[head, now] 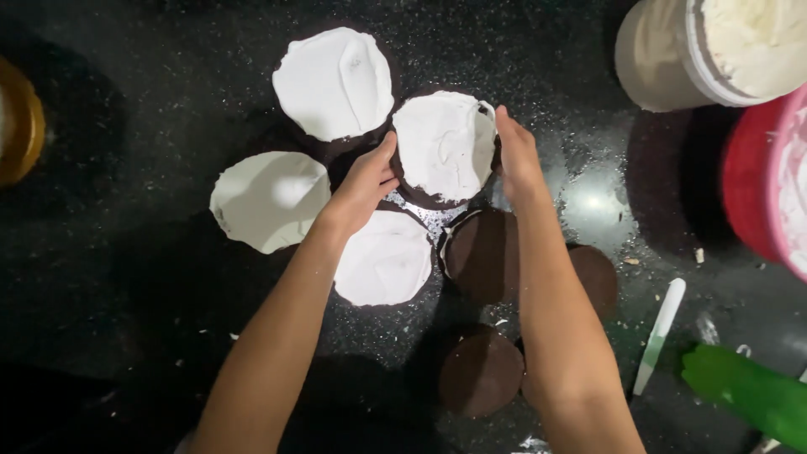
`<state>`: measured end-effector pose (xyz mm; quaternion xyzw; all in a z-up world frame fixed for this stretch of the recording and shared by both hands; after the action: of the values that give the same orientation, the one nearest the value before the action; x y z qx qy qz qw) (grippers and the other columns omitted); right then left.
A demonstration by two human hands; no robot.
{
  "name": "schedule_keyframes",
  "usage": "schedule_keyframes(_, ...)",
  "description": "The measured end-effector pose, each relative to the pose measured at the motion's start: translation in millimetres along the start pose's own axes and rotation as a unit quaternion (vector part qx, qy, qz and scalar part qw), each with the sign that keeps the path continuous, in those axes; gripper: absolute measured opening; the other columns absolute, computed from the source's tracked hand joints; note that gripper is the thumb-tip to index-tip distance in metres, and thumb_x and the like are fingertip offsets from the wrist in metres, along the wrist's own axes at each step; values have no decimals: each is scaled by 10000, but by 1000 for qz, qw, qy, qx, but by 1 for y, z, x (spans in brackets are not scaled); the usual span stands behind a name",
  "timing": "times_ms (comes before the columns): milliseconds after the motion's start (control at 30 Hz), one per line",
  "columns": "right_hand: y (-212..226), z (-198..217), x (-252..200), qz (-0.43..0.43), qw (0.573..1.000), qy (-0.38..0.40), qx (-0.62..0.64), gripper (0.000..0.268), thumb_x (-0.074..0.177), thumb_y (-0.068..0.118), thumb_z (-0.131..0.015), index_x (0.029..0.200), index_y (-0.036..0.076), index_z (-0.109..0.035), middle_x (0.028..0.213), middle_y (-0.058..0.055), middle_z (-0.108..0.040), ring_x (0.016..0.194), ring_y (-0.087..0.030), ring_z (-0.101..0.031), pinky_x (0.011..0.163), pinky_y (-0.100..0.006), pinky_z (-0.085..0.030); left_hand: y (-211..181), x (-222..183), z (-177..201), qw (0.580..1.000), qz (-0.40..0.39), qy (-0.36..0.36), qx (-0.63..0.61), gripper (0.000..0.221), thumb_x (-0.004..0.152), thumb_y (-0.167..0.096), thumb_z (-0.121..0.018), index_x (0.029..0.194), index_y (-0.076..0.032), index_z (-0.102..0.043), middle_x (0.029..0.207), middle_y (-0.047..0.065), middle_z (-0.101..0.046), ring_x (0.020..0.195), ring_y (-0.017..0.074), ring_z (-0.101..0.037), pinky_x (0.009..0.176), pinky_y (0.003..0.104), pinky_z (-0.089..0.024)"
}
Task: Assembling chocolate disc desserts by applying white cream and stacking layers.
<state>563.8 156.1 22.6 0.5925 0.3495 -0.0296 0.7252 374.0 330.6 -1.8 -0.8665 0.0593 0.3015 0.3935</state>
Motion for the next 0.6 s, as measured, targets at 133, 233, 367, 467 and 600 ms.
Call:
schedule_keyframes(133,-11,13,8,-68,997,-22,31,455,1013,456,-546,1239,86,-683,1151,-43,-714,1036,-184,-683,905,-376,-556,-9,1,-17,993,10,36,-115,850,986,-633,-369,1579,-30,-285,1633,152,-384,1514,290,-355,1217,455,-259)
schedule_keyframes(233,-13,17,13,-100,993,-13,59,468,1018,464,-554,1245,75,-681,1176,-66,-704,1059,-207,-676,942,-400,-561,-5,16,-24,976,1,72,-207,854,1016,-633,-346,1594,-7,-288,1625,169,-400,1510,319,-381,1228,485,-297)
schedule_keyframes(367,-7,19,-1,-93,986,86,107,565,997,529,-522,1333,87,-631,1322,-52,-684,1207,-207,-643,1057,-397,-505,-28,11,-32,988,27,81,-126,890,966,-677,-292,1593,-47,-268,1617,146,-409,1489,291,-397,1179,511,-345)
schedule_keyframes(467,19,7,-55,-106,989,74,72,730,966,640,-456,1417,79,-577,1414,-102,-633,1241,-276,-561,972,-422,-450,-50,-14,-33,987,12,132,-95,918,963,-694,-236,1606,-38,-235,1633,164,-359,1488,290,-363,1140,554,-348)
schedule_keyframes(600,20,-10,-129,-22,978,93,184,826,948,663,-481,1495,45,-487,1543,-125,-541,1450,-300,-504,1218,-479,-378,-69,-52,-24,971,2,227,-74,918,986,-683,-201,1613,-13,-227,1636,205,-352,1479,331,-395,1154,526,-386)
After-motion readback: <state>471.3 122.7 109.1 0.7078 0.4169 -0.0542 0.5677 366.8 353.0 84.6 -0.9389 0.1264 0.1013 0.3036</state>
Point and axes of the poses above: each hand's wrist, its own x-axis towards the middle knuckle, its own z-axis out of the back of the hand, y = z × x, the point moved 2 cm from there along x, towards the middle knuckle
